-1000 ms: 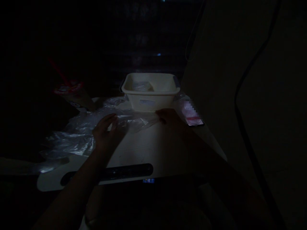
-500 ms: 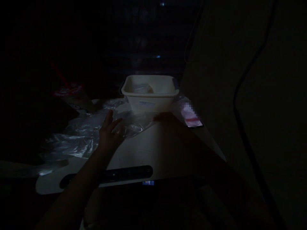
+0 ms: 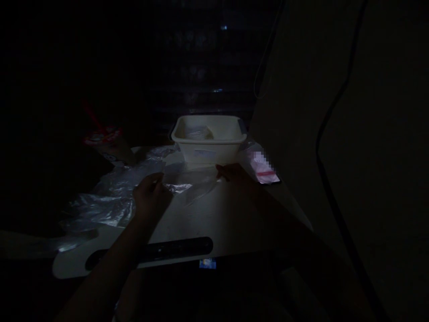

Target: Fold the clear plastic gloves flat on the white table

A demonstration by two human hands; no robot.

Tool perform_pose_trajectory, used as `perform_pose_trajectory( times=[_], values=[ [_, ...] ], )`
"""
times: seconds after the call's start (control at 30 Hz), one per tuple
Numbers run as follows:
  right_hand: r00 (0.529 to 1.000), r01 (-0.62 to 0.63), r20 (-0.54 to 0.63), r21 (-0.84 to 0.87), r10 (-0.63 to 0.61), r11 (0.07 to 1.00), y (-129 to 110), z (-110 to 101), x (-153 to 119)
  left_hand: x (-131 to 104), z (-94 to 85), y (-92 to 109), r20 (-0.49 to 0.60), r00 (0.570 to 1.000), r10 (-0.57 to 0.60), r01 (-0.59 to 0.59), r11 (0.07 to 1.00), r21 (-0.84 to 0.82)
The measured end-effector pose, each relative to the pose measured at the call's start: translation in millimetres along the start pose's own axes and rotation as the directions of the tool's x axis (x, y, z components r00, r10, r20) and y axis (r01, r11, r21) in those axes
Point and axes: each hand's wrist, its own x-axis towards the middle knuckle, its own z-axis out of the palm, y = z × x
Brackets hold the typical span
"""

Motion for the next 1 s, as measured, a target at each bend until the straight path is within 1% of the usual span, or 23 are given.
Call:
perform_pose_trajectory(
  times=[0.07, 0.17, 0.3, 0.37, 0.47, 0.6, 0.67, 0.73, 0.8, 0.83, 0.9, 1.0],
  values=[
    [0.999, 0.040, 0.022, -0.011, -0.040, 0.999, -2, -4, 0, 0, 0.2, 1, 0.019, 1.000, 0.016, -0.016, 1.000, -0.005],
    [0.994, 0.085, 0.071, 0.017, -0.086, 0.996, -2, -6, 1, -1, -0.3, 3, 0.084, 0.995, 0.057, -0.055, 0.998, -0.034],
    [0.997, 0.071, 0.036, 0.054, -0.073, 0.996, 5, -3, 3, -3, -1.6, 4, 0.121, 0.991, 0.050, -0.038, 0.994, -0.099],
    [0.998, 0.058, 0.027, 0.042, -0.059, 0.997, 7, -2, 4, -4, -1.9, 4, 0.112, 0.991, 0.066, -0.053, 0.992, -0.118],
    [0.999, 0.054, 0.012, -0.031, -0.053, 0.998, 4, -6, 2, -5, -1.6, 3, 0.055, 0.995, 0.082, -0.077, 0.992, -0.100],
    [0.991, 0.130, 0.005, -0.200, -0.132, 0.971, -5, -14, -5, -6, -1.6, 4, 0.010, 0.990, 0.139, -0.139, 0.990, -0.029],
    [0.982, 0.190, 0.040, -0.210, -0.186, 0.959, -7, -14, -9, -6, -2.0, 5, 0.012, 0.985, 0.170, -0.170, 0.985, -0.006],
    [0.972, 0.222, 0.108, -0.150, -0.208, 0.963, -7, -11, -12, -7, -2.2, 6, 0.033, 0.983, 0.182, -0.182, 0.983, -0.002],
    [0.972, 0.198, 0.139, -0.067, -0.188, 0.978, -6, -5, -13, -7, -2.0, 7, 0.051, 0.981, 0.187, -0.187, 0.982, -0.012],
    [0.978, 0.166, 0.135, -0.022, -0.162, 0.986, -5, -3, -11, -7, -1.8, 7, 0.054, 0.980, 0.190, -0.189, 0.982, -0.013],
    [0.992, 0.077, 0.094, 0.121, -0.089, 0.990, -4, 0, -8, -7, -1.2, 6, 0.040, 0.980, 0.193, -0.193, 0.981, -0.008],
    [0.997, -0.045, 0.073, 0.327, 0.022, 0.944, -6, -1, -2, -7, -0.4, 5, 0.013, 0.979, 0.203, -0.203, 0.979, 0.002]
  ],
)
